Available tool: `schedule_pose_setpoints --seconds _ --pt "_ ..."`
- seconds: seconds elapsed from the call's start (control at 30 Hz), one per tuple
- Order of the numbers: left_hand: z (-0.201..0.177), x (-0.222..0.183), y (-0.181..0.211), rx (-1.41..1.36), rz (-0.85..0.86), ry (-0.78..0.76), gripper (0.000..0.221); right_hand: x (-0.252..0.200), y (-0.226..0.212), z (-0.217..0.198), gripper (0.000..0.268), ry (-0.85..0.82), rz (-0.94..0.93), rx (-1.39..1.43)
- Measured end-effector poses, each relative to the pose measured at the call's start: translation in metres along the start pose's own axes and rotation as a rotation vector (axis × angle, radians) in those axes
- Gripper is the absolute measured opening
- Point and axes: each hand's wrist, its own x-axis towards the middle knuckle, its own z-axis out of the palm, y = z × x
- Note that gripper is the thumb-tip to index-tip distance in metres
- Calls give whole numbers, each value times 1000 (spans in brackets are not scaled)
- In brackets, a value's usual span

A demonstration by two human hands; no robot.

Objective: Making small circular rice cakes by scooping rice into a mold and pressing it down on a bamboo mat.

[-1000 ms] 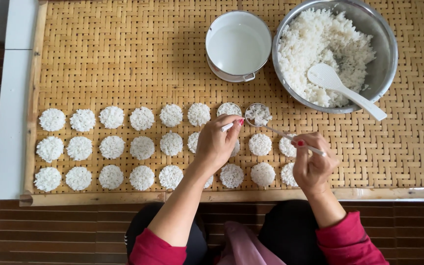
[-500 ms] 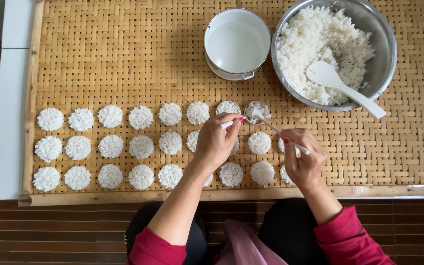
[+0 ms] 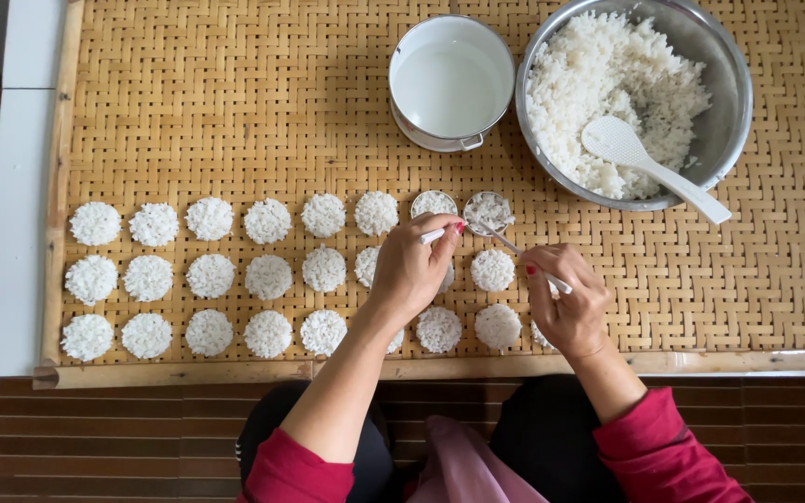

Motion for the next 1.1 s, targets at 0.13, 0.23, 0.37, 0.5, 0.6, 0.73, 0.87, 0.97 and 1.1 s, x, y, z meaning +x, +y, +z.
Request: schedule_pose_setpoints --seconds 0.13,0.23,0.37,0.5,0.6,0.73,0.87,0.97,1.1 --pt "0 -1 0 14 -2 -4 23 9 -12 -7 15 57 -42 -24" --pt "-2 -2 2 19 18 -9 23 1 -1 0 14 15 -31 -22" --pt "-3 -2 5 10 6 -6 24 7 -9 -4 15 -15 -10 -17" --pt "-2 -3 4 2 13 -5 23 -1 0 -4 16 23 -17 -58" --pt "-3 -2 7 5 27 -6 23 10 -11 -6 15 7 -23 -66" --pt "-5 -3 7 1 24 -3 22 7 -4 -6 14 37 -50 -97" --pt "-4 -2 9 -8 -8 -7 23 15 -8 -3 13 27 -49 -95" --pt "-3 -2 8 0 -7 -10 23 10 -4 -2 14 -10 -19 -80" --pt "-1 0 0 -7 5 -7 24 15 -11 -2 16 4 -47 -88"
